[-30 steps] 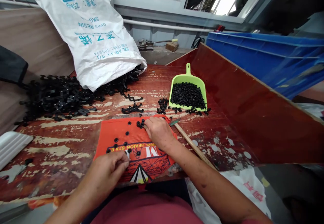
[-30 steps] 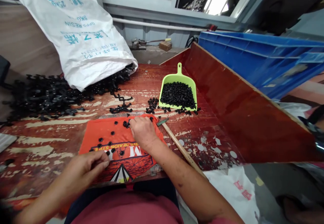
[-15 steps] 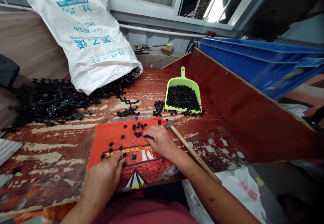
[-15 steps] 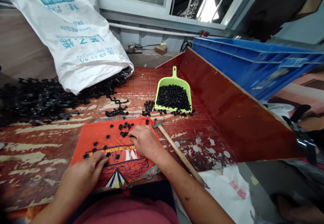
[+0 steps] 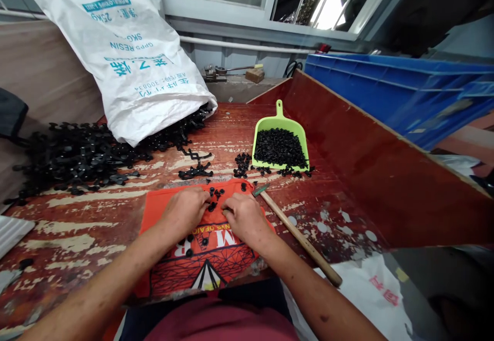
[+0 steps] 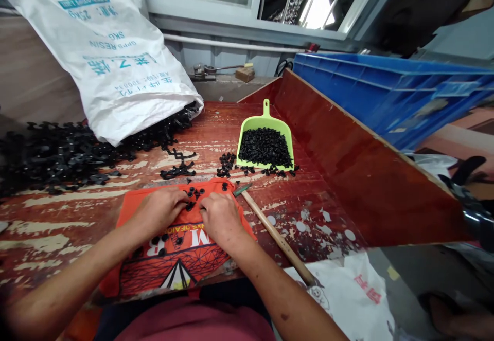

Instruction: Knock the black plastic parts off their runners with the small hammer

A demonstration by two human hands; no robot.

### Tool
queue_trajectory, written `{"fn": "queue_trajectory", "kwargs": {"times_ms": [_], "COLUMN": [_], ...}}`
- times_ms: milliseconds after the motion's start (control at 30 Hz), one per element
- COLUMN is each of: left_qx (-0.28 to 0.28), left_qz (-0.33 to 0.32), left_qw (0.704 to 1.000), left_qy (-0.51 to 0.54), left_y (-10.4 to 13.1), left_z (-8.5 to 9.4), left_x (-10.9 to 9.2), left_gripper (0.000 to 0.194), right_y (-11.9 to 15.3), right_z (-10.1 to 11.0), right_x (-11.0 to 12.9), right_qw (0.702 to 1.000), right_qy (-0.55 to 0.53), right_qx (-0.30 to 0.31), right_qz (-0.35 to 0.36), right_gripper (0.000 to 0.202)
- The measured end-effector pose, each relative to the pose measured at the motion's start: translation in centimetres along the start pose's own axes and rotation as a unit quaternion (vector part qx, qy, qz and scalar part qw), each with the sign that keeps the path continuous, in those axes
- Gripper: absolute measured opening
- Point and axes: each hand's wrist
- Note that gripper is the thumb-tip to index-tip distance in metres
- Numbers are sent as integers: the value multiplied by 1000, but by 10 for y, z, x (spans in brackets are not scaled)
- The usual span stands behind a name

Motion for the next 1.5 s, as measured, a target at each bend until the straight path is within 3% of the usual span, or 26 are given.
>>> {"fn": "queue_trajectory", "kwargs": {"times_ms": [100,200,300,400,533,633,767,900,967,1067,1200,1300,1500], "left_qx": [-14,-43,-3,55,53,47,-5,4,19,30,23,19,-6], "left_qz": [-4,19,46,47,23,20,81,58,44,46,47,48,46], "left_qw": [1000,999,996,994,998,997,995,998,999,998,998,998,999], "left_qy": [-13,17,81,79,32,56,50,12,-2,-18,-28,-33,-12], "left_y": [-1,13,29,37,41,40,29,15,8,0,-5,-7,8], "left_z": [7,26,36,24,8,18,39,37,30,21,20,21,27], "left_x": [7,14,14,8,3,10,28,36,37,38,42,45,47], "left_gripper": [25,23,19,18,19,22,31,30,30,23,17,14,24], "right_y": [7,13,16,16,16,16,20,34,39,34,10,-4,-6], "right_z": [7,11,10,10,8,-2,-14,-9,-2,9,10,6,14], "right_x": [2,12,17,13,11,19,21,14,9,-2,-21,-28,-24], "right_qw": [999,996,992,993,989,981,968,964,967,986,998,997,994], "right_qy": [-23,-55,-73,-68,-57,-38,-17,-11,-24,-42,0,35,80], "right_qx": [-11,-15,-21,-54,-60,-39,-17,-18,-9,-22,-60,-63,-67], "right_qz": [22,68,101,82,126,188,249,267,254,159,35,-5,-23], "right_gripper": [9,9,8,11,14,19,22,23,26,34,18,3,6]}}
Point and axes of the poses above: each hand's wrist, its own y-axis away from the middle knuckle, its own z-axis out of the back of the hand, x = y × z, and after that the axes turned 1 degree about -x, right-handed
